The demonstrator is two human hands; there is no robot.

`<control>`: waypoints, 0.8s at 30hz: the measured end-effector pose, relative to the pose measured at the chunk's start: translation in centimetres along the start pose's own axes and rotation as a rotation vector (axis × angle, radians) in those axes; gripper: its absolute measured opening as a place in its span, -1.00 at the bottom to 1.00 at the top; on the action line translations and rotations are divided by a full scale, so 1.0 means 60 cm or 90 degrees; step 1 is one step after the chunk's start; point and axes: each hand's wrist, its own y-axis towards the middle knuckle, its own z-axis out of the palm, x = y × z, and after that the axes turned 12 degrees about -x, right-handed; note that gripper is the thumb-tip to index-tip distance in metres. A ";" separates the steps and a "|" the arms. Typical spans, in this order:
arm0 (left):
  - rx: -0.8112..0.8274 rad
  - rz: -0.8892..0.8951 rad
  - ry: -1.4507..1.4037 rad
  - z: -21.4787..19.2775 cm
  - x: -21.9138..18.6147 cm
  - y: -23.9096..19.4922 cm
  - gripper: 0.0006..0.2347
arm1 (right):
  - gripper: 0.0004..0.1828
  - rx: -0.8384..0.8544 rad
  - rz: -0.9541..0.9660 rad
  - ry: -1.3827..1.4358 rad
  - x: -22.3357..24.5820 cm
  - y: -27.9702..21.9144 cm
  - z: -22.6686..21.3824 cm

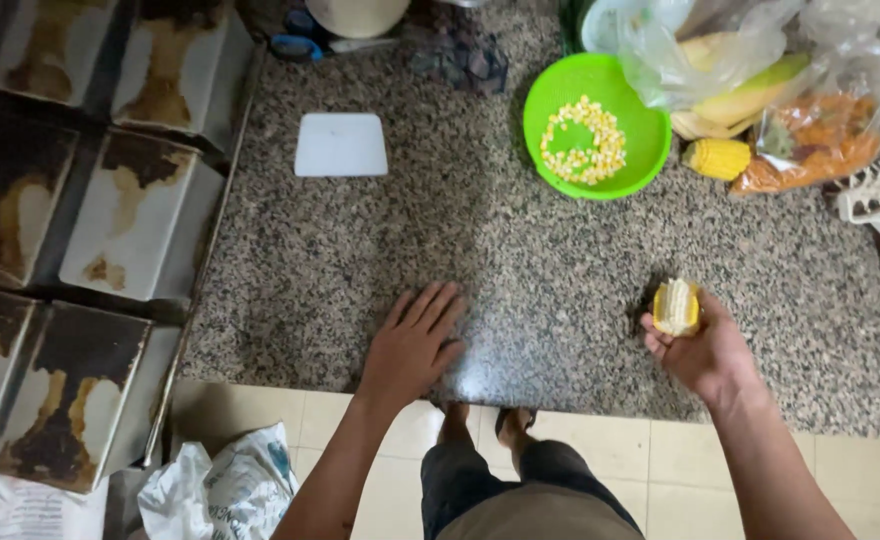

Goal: Stripping kernels from a corn cob into a bowl after cleaning the work surface.

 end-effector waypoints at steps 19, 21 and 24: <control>-0.031 -0.187 0.051 0.046 -0.059 0.136 -0.70 | -0.36 -0.092 -0.807 -0.753 0.107 0.052 0.066; -0.054 -0.194 0.049 0.040 -0.076 0.142 -0.71 | -0.37 -0.069 -0.796 -0.760 0.112 0.056 0.053; -0.112 -0.230 0.018 0.047 -0.084 0.154 -0.92 | -0.38 -0.036 -0.847 -0.690 0.135 0.069 0.019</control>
